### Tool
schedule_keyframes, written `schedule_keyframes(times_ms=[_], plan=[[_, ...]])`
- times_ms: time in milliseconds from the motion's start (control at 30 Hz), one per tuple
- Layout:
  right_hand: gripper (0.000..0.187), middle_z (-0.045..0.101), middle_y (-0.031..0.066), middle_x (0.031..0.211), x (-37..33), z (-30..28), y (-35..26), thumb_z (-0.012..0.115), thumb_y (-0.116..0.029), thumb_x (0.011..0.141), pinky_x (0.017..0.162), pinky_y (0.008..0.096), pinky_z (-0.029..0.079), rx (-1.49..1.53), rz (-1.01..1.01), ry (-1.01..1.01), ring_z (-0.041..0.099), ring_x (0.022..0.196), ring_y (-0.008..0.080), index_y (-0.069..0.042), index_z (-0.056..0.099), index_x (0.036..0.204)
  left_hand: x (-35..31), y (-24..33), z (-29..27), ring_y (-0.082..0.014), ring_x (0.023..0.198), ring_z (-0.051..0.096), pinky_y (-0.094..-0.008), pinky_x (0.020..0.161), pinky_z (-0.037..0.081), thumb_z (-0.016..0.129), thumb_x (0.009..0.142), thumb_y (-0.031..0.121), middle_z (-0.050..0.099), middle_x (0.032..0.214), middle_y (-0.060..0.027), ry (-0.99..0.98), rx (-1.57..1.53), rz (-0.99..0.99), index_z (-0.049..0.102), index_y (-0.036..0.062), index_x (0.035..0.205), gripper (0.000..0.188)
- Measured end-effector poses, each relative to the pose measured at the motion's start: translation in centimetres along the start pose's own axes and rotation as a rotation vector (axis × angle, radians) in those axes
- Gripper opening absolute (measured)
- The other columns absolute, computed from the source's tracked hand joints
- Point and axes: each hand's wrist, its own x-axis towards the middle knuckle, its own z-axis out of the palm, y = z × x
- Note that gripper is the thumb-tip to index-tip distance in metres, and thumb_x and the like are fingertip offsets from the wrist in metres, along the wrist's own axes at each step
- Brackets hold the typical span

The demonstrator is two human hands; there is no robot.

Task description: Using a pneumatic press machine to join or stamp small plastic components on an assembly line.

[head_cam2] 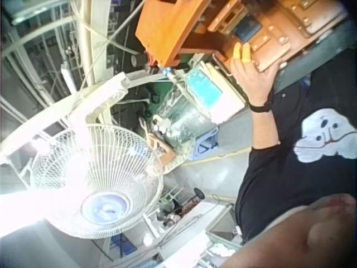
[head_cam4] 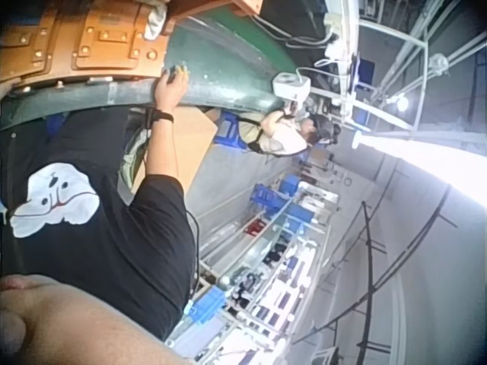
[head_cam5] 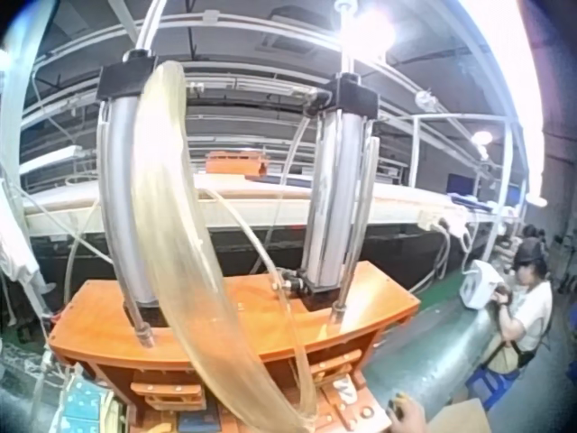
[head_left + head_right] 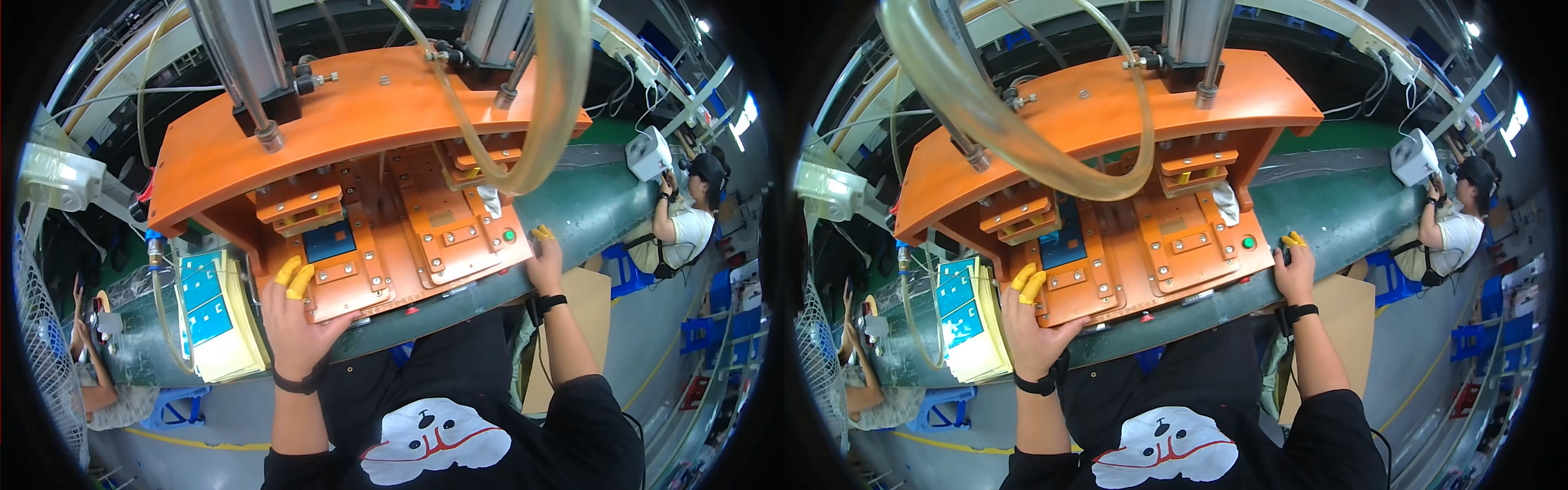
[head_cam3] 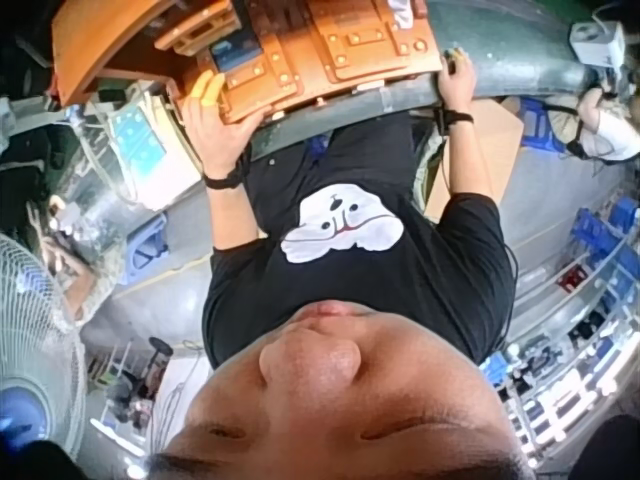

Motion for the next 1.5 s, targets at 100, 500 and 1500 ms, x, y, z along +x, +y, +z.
schedule_keyframes(times_ms=[100, 500, 1500], plan=[[0.03, 0.069, 0.0234, 0.127, -0.3, -1.8, 0.6, 0.07, -0.016, 0.09, 0.109, 0.051, 0.047, 0.003, 0.027, 0.069, 0.061, 0.124, 0.0432, -0.001, 0.071, 0.116, 0.5, 0.2, 1.3, -0.0415, 0.124, 0.054, -0.0499, 0.108, 0.042, 0.097, 0.061, 0.037, 0.06, 0.135, -0.0177, -0.003, -0.066, 0.07, 0.063, 0.0035, 0.13, 0.084], [0.034, 0.064, 0.0201, 0.136, -0.8, -1.1, -1.8, 0.068, -0.027, 0.094, 0.115, 0.0501, 0.04, 0.007, 0.06, 0.006, 0.051, 0.138, 0.04, -0.004, 0.071, 0.119, 1.3, 3.1, -1.5, -0.0432, 0.12, 0.063, -0.0569, 0.112, 0.039, 0.094, 0.069, 0.048, 0.07, 0.125, -0.0232, -0.045, 0.08, 0.079, 0.069, -0.0044, 0.118, 0.076], [0.033, 0.067, 0.0209, 0.131, -0.2, 0.1, -2.2, 0.068, -0.026, 0.093, 0.115, 0.0498, 0.039, 0.034, 0.046, 0.004, 0.052, 0.138, 0.0397, -0.004, 0.072, 0.117, -0.7, 0.7, -1.0, -0.0424, 0.132, 0.049, -0.049, 0.114, 0.036, 0.093, 0.066, 0.019, 0.054, 0.141, -0.0215, -0.133, 0.076, -0.113, 0.056, -0.001, 0.139, 0.084]])
